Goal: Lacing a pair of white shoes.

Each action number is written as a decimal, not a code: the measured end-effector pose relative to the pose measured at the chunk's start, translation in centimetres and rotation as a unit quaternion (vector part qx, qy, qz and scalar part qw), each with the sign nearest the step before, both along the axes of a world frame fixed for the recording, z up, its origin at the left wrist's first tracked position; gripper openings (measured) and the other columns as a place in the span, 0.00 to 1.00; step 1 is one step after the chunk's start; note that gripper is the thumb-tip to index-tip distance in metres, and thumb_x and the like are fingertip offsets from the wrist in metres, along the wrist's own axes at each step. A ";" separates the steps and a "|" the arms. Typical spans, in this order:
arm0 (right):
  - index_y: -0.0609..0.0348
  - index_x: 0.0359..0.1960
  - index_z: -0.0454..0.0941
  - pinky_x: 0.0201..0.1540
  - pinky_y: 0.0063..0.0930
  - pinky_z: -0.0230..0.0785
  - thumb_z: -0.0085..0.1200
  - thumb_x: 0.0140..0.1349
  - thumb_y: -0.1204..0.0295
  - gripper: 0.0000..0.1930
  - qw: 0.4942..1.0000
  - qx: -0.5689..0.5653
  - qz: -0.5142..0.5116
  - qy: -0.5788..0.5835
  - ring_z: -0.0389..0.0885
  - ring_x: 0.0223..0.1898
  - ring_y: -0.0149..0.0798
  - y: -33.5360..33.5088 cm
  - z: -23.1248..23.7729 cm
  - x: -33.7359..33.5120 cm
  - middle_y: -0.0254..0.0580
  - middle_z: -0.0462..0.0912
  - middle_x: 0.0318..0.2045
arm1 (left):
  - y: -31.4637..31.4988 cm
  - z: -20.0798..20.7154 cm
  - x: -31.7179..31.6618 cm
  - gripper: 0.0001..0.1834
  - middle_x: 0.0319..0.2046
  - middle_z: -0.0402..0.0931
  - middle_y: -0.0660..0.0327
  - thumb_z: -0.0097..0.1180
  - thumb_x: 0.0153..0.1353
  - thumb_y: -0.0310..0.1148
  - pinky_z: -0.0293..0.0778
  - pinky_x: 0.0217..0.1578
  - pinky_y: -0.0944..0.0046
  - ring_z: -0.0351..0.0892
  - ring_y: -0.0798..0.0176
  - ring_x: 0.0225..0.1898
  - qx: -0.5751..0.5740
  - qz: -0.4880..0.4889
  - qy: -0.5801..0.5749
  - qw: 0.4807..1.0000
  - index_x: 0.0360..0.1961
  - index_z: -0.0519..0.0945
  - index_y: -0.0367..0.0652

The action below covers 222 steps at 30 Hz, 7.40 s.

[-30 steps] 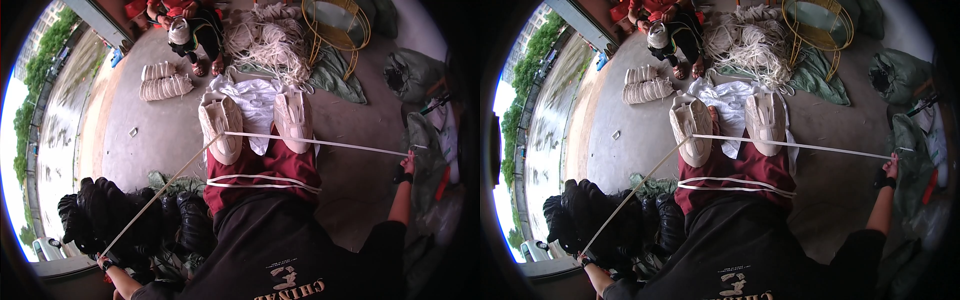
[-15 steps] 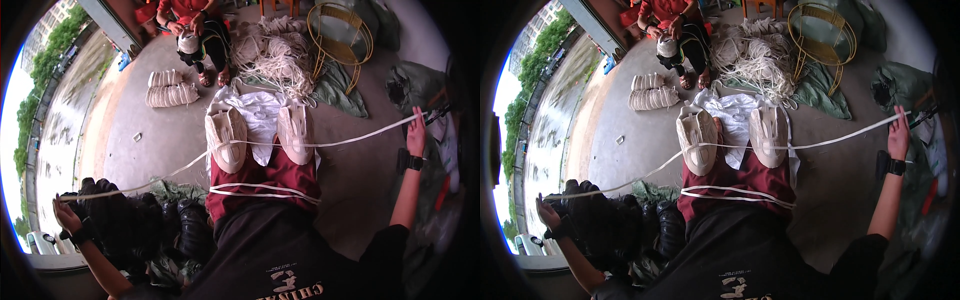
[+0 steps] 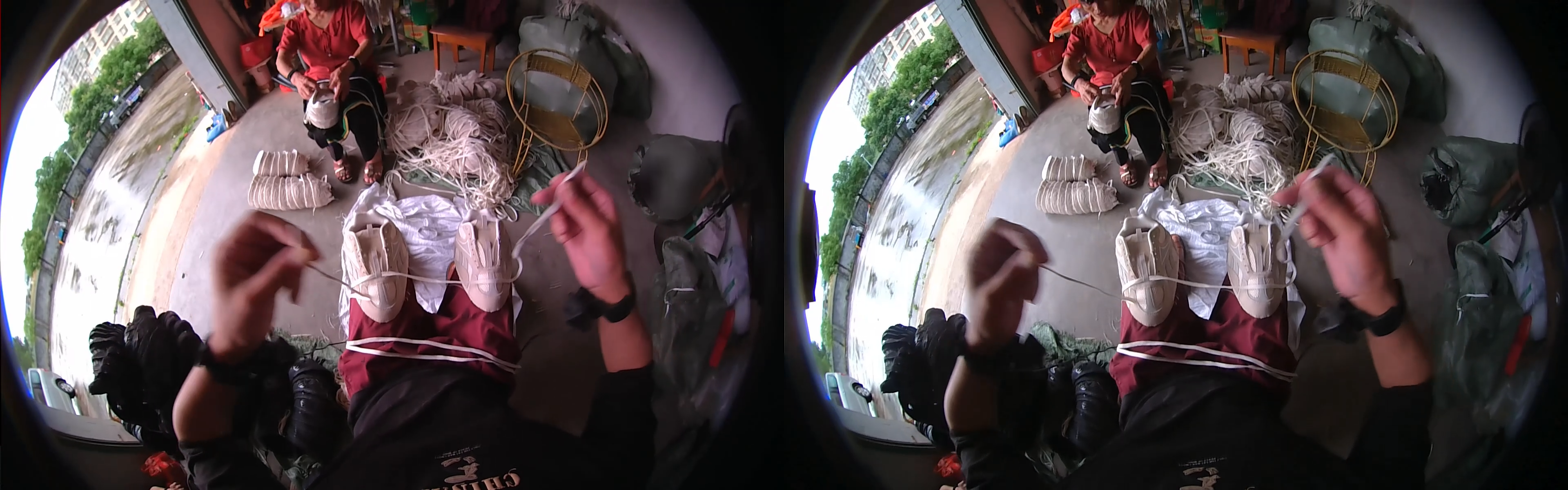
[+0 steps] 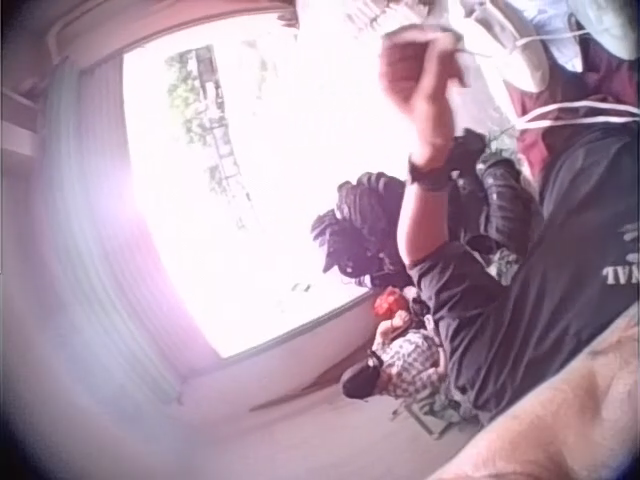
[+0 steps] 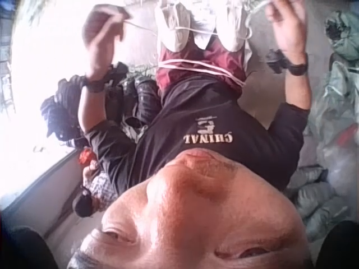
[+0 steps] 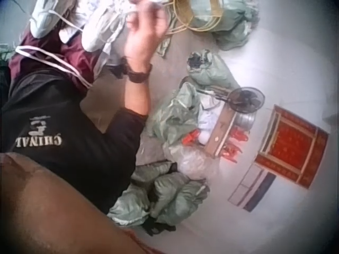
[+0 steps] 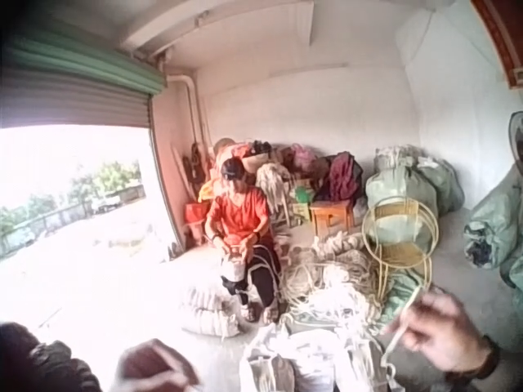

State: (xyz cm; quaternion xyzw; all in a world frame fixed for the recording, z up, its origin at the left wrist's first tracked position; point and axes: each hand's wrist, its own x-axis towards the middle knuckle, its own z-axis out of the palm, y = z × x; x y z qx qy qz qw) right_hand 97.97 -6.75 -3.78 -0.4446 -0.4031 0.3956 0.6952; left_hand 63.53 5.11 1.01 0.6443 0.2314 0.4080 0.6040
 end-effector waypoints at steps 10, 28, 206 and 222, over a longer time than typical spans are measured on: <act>0.62 0.38 0.78 0.29 0.15 0.64 0.53 0.66 0.71 0.07 0.986 -0.051 0.161 0.004 0.70 0.26 0.19 3.1 -0.7 -7.5 0.37 0.83 0.35 | -1.5 -2.9 6.1 0.07 0.34 0.80 0.57 0.58 0.61 0.24 0.75 0.31 0.71 0.79 0.70 0.32 -0.143 -0.177 -0.027 0.973 0.39 0.74 0.35; 0.63 0.43 0.74 0.35 0.16 0.64 0.51 0.68 0.67 0.11 0.956 -0.074 0.281 0.045 0.68 0.29 0.20 5.0 -5.5 -0.6 0.32 0.81 0.35 | -1.5 -1.0 8.7 0.14 0.26 0.67 0.69 0.49 0.66 0.43 0.63 0.28 0.67 0.65 0.68 0.30 0.440 0.052 -0.315 0.839 0.26 0.68 0.49; 0.68 0.35 0.80 0.40 0.22 0.69 0.54 0.59 0.82 0.05 0.955 -0.044 0.030 -0.290 0.79 0.34 0.32 13.8 -12.0 -18.5 0.41 0.80 0.30 | 7.9 -16.5 -1.0 0.08 0.32 0.78 0.64 0.58 0.62 0.26 0.74 0.36 0.73 0.78 0.75 0.36 -0.173 -0.063 0.050 0.982 0.39 0.74 0.36; 0.68 0.34 0.80 0.38 0.22 0.70 0.54 0.58 0.83 0.04 0.944 -0.043 0.018 -0.327 0.80 0.33 0.33 15.8 -12.4 -22.5 0.42 0.80 0.30 | 9.5 -18.6 -4.3 0.08 0.31 0.77 0.65 0.59 0.61 0.27 0.73 0.32 0.75 0.76 0.77 0.32 -0.131 -0.036 0.025 0.990 0.39 0.75 0.36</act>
